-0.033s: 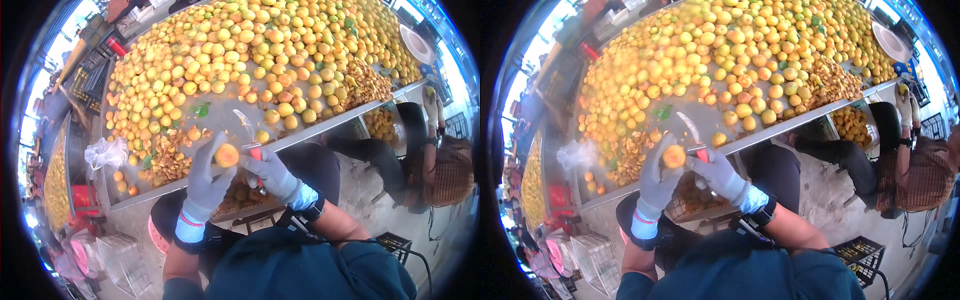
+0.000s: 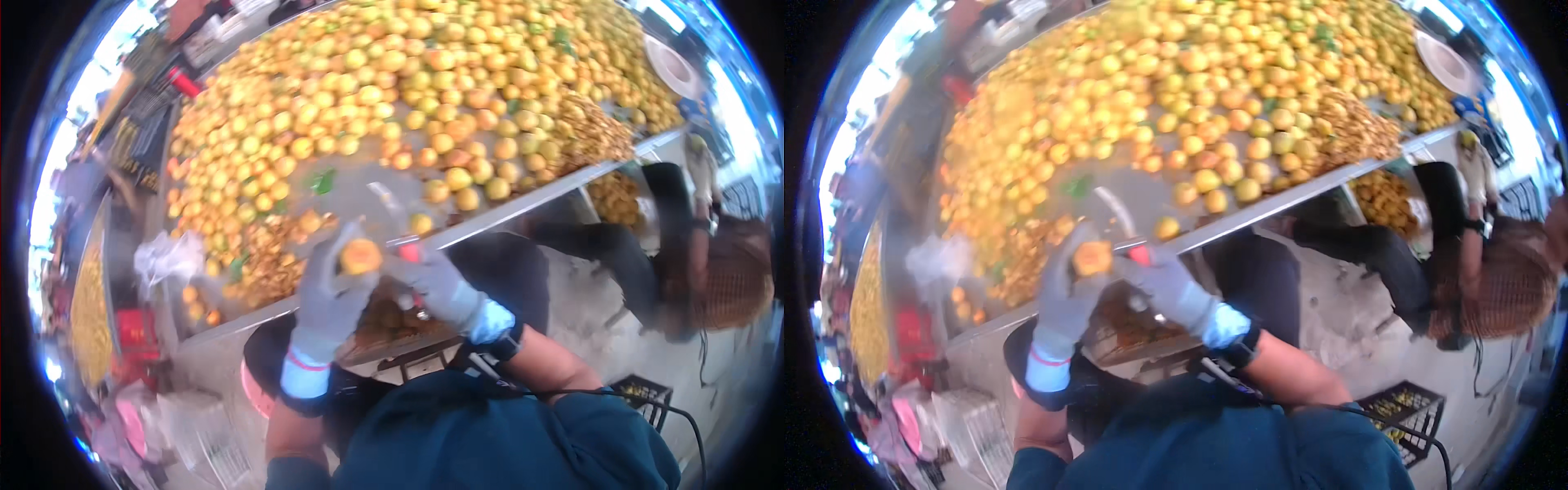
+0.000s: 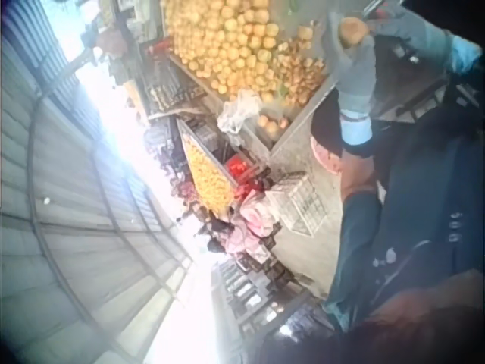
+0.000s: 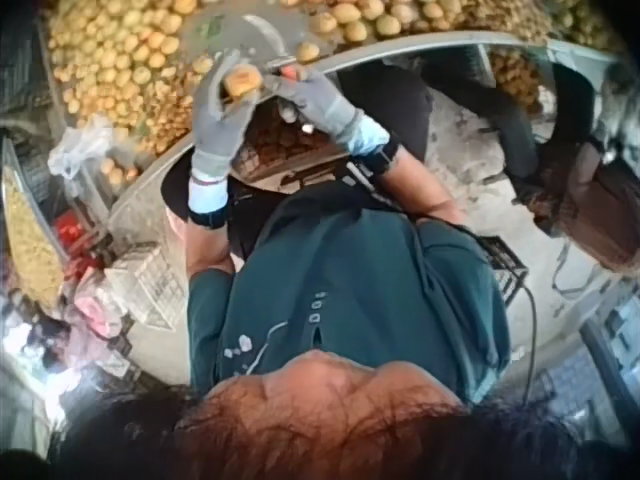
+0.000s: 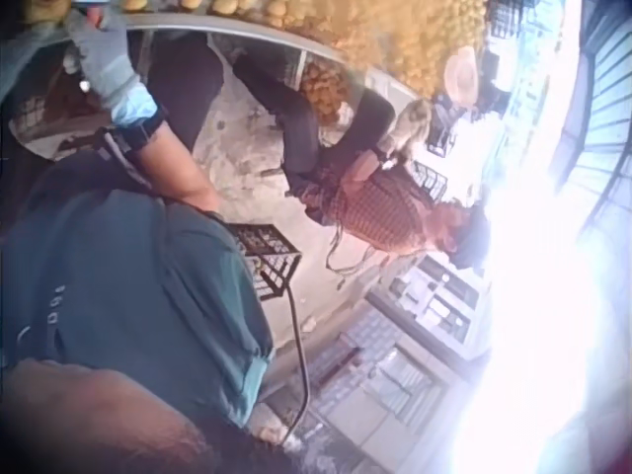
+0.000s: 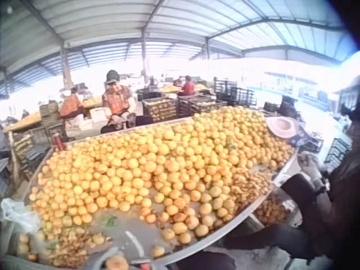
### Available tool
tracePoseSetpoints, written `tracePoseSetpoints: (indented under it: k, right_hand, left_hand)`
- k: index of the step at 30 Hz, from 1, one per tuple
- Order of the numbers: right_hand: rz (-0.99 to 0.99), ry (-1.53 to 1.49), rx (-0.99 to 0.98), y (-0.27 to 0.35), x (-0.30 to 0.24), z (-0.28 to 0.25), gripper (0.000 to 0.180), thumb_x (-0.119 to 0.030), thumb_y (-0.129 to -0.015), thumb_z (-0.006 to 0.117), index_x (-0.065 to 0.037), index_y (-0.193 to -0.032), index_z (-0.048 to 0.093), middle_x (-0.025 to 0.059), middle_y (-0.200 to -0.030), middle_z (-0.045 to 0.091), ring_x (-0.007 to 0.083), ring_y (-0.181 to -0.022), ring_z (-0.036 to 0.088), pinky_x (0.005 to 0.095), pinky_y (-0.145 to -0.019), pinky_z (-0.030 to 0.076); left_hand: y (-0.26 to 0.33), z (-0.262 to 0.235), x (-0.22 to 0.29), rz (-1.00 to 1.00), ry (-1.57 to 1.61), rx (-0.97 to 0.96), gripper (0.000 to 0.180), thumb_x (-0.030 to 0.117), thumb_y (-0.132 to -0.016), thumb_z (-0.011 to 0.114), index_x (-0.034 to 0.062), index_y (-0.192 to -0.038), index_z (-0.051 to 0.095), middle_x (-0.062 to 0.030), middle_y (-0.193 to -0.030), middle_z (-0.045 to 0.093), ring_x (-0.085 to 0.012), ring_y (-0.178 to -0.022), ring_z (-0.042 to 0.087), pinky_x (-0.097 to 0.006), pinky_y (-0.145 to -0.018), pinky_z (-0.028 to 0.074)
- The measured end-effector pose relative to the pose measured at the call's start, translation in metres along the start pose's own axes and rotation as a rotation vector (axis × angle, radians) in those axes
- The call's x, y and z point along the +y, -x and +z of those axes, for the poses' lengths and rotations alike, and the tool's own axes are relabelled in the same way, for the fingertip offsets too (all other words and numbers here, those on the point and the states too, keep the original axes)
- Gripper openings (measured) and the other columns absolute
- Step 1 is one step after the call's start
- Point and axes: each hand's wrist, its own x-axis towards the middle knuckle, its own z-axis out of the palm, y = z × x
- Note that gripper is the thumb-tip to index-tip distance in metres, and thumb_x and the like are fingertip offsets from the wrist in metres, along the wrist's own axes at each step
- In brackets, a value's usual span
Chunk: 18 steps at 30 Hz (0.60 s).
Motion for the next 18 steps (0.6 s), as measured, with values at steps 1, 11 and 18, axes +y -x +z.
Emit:
tracePoseSetpoints:
  k: [1,11,18]
  right_hand:
    - [0.002,-0.038,0.022,0.004,0.003,-0.004,0.027,-0.034,-0.096,0.058,-0.008,-0.098,0.062,-0.0051,-0.068,0.052,0.0038,-0.053,0.046,0.0182,-0.047,0.036]
    - [0.107,-0.306,0.207,0.036,0.089,-0.009,0.027,-0.034,-0.093,0.054,-0.009,-0.102,0.062,0.0016,-0.075,0.064,0.0106,-0.049,0.051,0.0285,-0.043,0.042]
    - [0.114,-0.376,0.276,0.039,0.121,-0.016,0.028,-0.037,-0.092,0.053,-0.01,-0.097,0.061,0.0022,-0.074,0.064,0.0132,-0.053,0.056,0.0312,-0.044,0.043]
  left_hand:
    - [-0.004,0.006,0.005,-0.009,0.006,-0.04,0.055,0.017,-0.085,0.065,-0.0001,-0.134,0.047,-0.0139,-0.125,0.058,-0.0265,-0.118,0.054,-0.037,-0.103,0.041]
    - [-0.006,0.029,0.027,-0.375,1.204,-0.384,0.053,0.032,-0.101,0.044,0.0023,-0.144,0.034,-0.0174,-0.136,0.048,-0.0247,-0.114,0.053,-0.042,-0.099,0.045]
    - [0.022,0.182,0.258,0.543,0.198,-0.88,0.048,0.011,-0.094,0.054,-0.0004,-0.139,0.041,-0.0147,-0.142,0.043,-0.0213,-0.121,0.05,-0.03,-0.094,0.046]
